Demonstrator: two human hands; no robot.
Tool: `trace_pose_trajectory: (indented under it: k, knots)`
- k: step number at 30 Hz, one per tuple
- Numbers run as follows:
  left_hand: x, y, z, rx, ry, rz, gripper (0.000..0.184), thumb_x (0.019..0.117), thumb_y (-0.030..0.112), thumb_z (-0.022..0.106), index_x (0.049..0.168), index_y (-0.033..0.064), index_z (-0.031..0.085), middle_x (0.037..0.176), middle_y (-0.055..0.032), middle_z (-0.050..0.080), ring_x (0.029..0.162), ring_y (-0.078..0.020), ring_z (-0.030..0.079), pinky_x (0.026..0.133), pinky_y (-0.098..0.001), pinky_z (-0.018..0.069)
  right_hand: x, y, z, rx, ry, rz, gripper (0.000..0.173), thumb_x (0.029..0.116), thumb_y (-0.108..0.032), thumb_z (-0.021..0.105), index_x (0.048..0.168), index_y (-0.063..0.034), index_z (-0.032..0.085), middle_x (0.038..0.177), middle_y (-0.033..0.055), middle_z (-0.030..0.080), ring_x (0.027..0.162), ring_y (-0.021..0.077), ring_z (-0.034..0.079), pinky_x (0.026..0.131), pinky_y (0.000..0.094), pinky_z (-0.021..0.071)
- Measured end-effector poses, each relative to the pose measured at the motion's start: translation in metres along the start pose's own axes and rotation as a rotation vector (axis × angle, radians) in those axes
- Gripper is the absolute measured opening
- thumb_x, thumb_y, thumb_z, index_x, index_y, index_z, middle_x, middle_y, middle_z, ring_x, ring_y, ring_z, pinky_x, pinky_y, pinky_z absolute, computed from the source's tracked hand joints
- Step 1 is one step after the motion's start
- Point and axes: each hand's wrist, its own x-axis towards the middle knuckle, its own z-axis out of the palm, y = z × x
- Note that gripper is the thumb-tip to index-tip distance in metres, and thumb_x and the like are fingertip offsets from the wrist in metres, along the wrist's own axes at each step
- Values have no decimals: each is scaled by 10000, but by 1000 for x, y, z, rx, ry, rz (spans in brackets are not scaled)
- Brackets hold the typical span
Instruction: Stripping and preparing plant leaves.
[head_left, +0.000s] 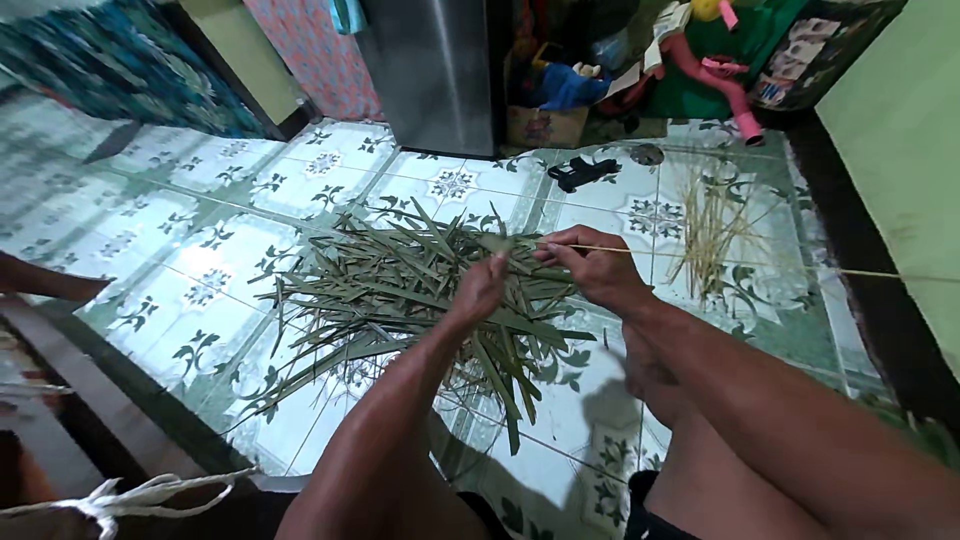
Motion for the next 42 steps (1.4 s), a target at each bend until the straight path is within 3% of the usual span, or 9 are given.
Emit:
trace_pose_trajectory:
  k: [4,9,15,19,22,26,32,38,42]
  knots:
    - [19,-59,-22,-17,114,-190,659,1122,450,223,1147,-60,640,1067,-272,644,995,-395,633,885,-598,494,5,2,-17,32,66,-1,122,1003,-60,598,1068,-6,686,1020,53,762,869,127,755,828,319,644]
    - [13,-43,-25,-160,233,-166,579,1116,467,240,1236,21,589,813,-114,554,631,-223,521,588,-414,472,9,13,-17,-2,92,193,85,1018,-80,609,1018,-10,658,919,55,769,782,120,755,766,298,643]
    - [-16,29,16,-47,75,176,470,1124,341,302,1186,-7,611,894,-140,640,799,-245,632,760,-451,540,10,1,7,84,74,220,73,1008,-62,603,994,-7,650,904,62,755,781,128,745,779,325,637]
    - [10,-23,-4,-89,99,-68,536,1133,346,259,1285,-56,578,1146,-272,637,1023,-375,639,903,-563,512,6,0,-4,196,84,212,73,1018,-44,572,1032,-11,635,964,79,770,825,175,766,799,347,651]
    - [21,-49,-22,-201,196,-245,602,1129,428,216,1230,-31,593,930,-178,602,755,-280,579,700,-464,506,10,2,-14,203,127,213,67,1018,-41,575,1023,-5,632,955,82,767,816,179,766,785,343,652]
    - [14,-38,-21,-639,169,-186,467,1105,461,362,1190,62,590,644,7,494,461,-95,456,428,-251,436,8,10,-9,198,106,223,97,1027,-99,589,1038,-33,658,938,67,766,799,160,753,787,331,638]
    - [-3,-2,-10,-972,-145,61,406,1101,331,376,1470,179,451,714,7,548,502,-76,511,459,-212,477,5,3,15,412,69,227,112,1011,-80,599,1062,-33,686,938,65,740,771,146,709,740,316,613]
    - [-7,2,-25,-1088,-53,80,306,1098,366,391,1291,168,520,673,33,493,456,-53,468,426,-198,462,-13,-14,21,516,-290,466,382,1101,-250,415,1405,-29,483,1089,106,717,796,193,716,739,348,614]
    - [-7,-10,-34,-1011,57,57,330,1102,372,390,1314,162,533,661,39,466,465,-63,443,436,-211,438,-26,-34,11,-71,-178,-187,248,1039,-165,545,1059,2,728,892,17,736,767,45,693,720,237,607]
